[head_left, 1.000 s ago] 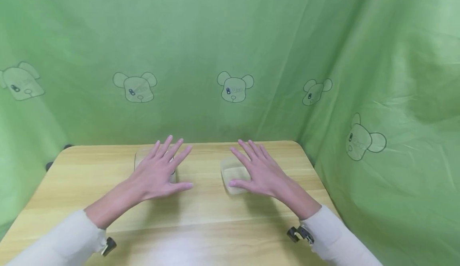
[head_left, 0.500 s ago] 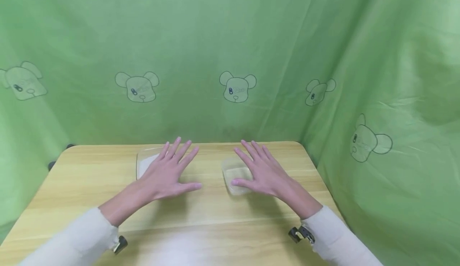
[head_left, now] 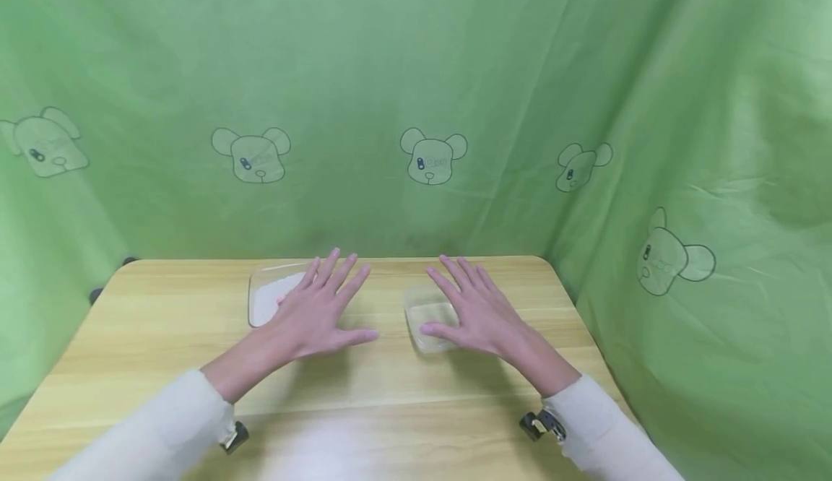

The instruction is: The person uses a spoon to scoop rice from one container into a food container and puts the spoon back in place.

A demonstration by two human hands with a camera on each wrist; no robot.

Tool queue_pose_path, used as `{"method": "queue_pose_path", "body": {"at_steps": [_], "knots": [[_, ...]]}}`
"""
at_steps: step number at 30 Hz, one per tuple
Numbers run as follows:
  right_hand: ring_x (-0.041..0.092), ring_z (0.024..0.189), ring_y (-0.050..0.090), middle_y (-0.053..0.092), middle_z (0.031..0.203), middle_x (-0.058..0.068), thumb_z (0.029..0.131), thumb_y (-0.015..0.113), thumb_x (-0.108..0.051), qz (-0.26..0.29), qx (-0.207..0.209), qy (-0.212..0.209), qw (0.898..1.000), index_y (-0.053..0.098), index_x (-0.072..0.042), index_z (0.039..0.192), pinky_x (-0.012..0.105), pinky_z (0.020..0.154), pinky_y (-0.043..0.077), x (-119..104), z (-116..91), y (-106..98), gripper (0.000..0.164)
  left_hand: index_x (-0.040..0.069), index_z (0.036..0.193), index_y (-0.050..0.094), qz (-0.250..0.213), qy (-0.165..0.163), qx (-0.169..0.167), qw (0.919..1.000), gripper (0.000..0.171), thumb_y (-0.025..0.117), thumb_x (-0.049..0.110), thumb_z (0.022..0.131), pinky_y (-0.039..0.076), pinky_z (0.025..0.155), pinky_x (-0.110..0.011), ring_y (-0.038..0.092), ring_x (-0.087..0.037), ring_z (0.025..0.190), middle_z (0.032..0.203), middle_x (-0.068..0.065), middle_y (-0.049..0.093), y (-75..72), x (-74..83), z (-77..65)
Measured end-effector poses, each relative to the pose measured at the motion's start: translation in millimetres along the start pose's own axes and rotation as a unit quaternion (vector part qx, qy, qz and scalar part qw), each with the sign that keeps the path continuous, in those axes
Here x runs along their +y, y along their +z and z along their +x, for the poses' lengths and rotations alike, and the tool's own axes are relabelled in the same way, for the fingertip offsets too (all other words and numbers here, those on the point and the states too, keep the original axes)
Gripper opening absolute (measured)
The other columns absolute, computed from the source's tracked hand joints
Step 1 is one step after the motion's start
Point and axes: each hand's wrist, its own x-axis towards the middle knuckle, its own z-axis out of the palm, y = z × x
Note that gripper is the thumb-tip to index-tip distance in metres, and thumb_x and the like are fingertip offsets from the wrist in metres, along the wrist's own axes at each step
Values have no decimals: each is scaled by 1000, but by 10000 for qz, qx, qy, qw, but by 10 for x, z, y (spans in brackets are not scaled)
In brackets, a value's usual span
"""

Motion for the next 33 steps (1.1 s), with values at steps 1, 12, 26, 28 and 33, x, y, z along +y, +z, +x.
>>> {"method": "queue_pose_path", "body": {"at_steps": [1, 12, 26, 28, 33], "knots": [[42, 161, 15, 12, 176, 10, 89, 51, -82, -11, 0, 15, 10000, 21, -26, 166, 62, 130, 12, 9, -5, 6, 100, 21, 167, 14, -13, 6, -8, 10000, 108, 40, 89, 88, 9, 133, -58, 2, -38, 163, 175, -10, 7, 7, 5, 5], [42, 160, 19, 12, 176, 11, 91, 50, -80, -10, -66, 232, 9997, 19, -25, 167, 64, 129, 16, 148, -3, 114, 98, 20, 167, 14, -133, -23, -137, 9998, 107, 35, 90, 88, 7, 132, -58, -1, -37, 163, 174, -9, 4, 99, 52, 125], [45, 157, 26, 21, 173, 16, 91, 52, -78, 54, 129, 268, 9995, 24, -21, 166, 67, 127, 21, 285, 9, 243, 98, 19, 167, 14, -375, -85, -266, 9989, 109, 33, 91, 88, 6, 132, -58, -2, -37, 162, 174, -11, 1, 246, 135, 232], [46, 157, 25, 21, 173, 16, 91, 51, -79, 75, 114, 298, 9995, 24, -21, 166, 67, 127, 20, 303, 7, 257, 98, 18, 167, 15, -399, -116, -287, 9987, 109, 35, 91, 88, 5, 132, -57, -2, -37, 163, 174, -12, 2, 262, 149, 241], [45, 157, 25, 20, 173, 15, 91, 50, -81, 88, 78, 398, 9991, 23, -22, 166, 66, 128, 19, 356, -5, 290, 100, 16, 167, 17, -431, -106, -289, 9986, 108, 38, 88, 89, 6, 132, -58, 0, -39, 163, 174, -14, 6, 301, 190, 272]]}}
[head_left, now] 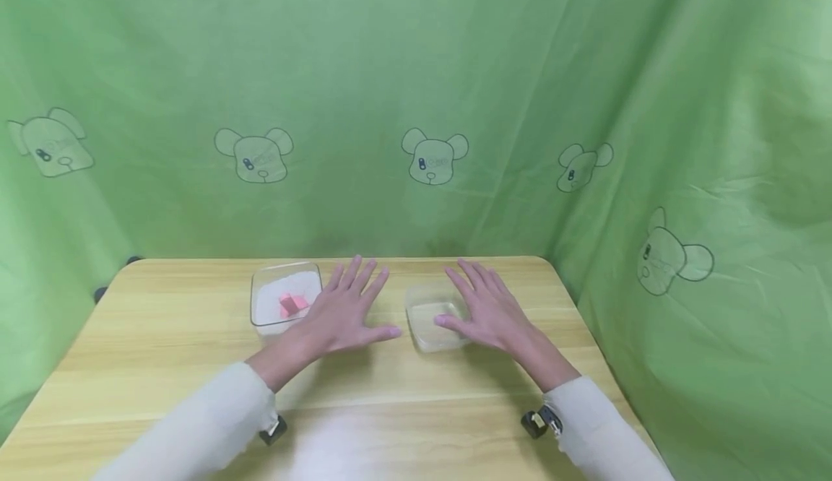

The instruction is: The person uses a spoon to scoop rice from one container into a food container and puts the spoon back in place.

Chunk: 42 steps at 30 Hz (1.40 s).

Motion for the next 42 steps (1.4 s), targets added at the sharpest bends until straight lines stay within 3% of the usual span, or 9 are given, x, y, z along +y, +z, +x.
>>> {"method": "queue_pose_path", "body": {"at_steps": [17, 28, 34, 42], "knots": [[46, 156, 27, 23, 172, 18, 91, 52, -79, -13, 42, 110, 9999, 26, -15, 165, 65, 128, 21, 140, -42, 136, 102, 19, 167, 10, 57, -170, -180, 9997, 109, 34, 90, 89, 7, 133, -57, 1, -36, 163, 175, -11, 6, 215, 102, 163], [47, 155, 30, 25, 171, 19, 91, 52, -79, -28, 56, 171, 9998, 27, -13, 164, 65, 128, 21, 215, -41, 236, 102, 16, 167, 16, -20, -149, -133, 9998, 106, 41, 85, 90, 8, 133, -56, 7, -39, 163, 174, -13, 12, 327, 136, 200], [46, 155, 29, 25, 171, 20, 91, 50, -80, -45, 16, 228, 9997, 27, -12, 164, 64, 128, 22, 250, -15, 266, 103, 14, 166, 16, -72, -162, -140, 9997, 108, 34, 89, 90, 6, 133, -54, 12, -38, 162, 174, -13, 13, 398, 138, 220], [48, 152, 34, 29, 168, 23, 92, 54, -76, 57, 129, 233, 9996, 33, -8, 161, 65, 127, 24, 293, -21, 310, 99, 12, 165, 21, -105, -180, -137, 9997, 107, 36, 87, 91, 14, 132, -57, 17, -39, 161, 173, -15, 18, 474, 163, 264]]}}
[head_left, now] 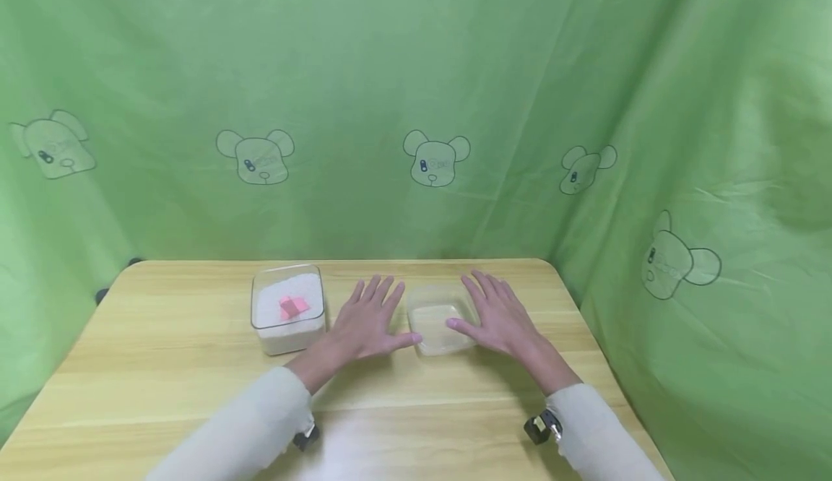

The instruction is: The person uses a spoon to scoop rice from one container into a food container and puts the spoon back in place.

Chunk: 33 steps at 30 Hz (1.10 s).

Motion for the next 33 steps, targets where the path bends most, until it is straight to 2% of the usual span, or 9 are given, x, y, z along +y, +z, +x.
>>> {"method": "queue_pose_path", "body": {"at_steps": [12, 33], "knots": [[50, 150, 37, 32, 167, 25, 95, 51, -73, -50, -36, 56, 10000, 36, -5, 159, 65, 126, 26, 56, -2, 85, 95, 10, 164, 25, -7, -160, -46, 9999, 108, 35, 88, 90, 18, 131, -58, 22, -40, 160, 172, -17, 22, 126, 38, 42], [50, 146, 42, 38, 162, 27, 96, 54, -69, 92, -150, 248, 9995, 40, -3, 157, 64, 123, 32, 126, -27, 174, 90, 6, 161, 32, -49, -294, -64, 9995, 106, 35, 86, 92, 17, 131, -60, 26, -42, 158, 169, -20, 29, 242, 121, 101]]}}
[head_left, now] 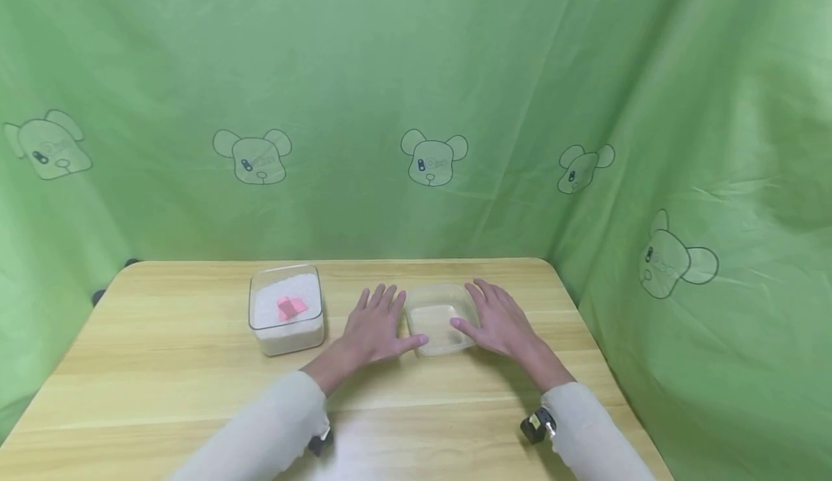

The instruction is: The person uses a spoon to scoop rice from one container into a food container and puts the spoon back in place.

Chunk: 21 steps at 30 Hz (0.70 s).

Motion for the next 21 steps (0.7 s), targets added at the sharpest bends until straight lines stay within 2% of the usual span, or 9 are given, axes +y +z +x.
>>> {"method": "queue_pose_path", "body": {"at_steps": [9, 18, 21], "knots": [[51, 142, 46, 43, 157, 30, 97, 59, -57, -108, 14, -64, 9999, 43, 1, 153, 64, 122, 35, 21, 23, 40, 82, 3, 159, 37, -31, -77, 12, 10000, 104, 38, 84, 93, 21, 129, -61, 29, -44, 157, 167, -22, 33, 38, 29, 33], [49, 142, 46, 45, 155, 29, 97, 58, -58, -66, -148, 104, 9998, 42, 1, 153, 63, 120, 37, 24, 66, 89, 83, -1, 155, 42, -38, -291, -98, 9995, 104, 42, 82, 93, 22, 130, -60, 32, -44, 156, 164, -23, 39, 48, 104, 103], [48, 140, 47, 49, 151, 30, 96, 60, -57, -180, -94, 27, 9998, 44, 4, 151, 62, 120, 37, 30, 81, 118, 83, -3, 153, 42, -39, -401, -163, 9991, 105, 42, 83, 92, 21, 130, -58, 33, -44, 155, 163, -23, 41, 52, 138, 127]]}}
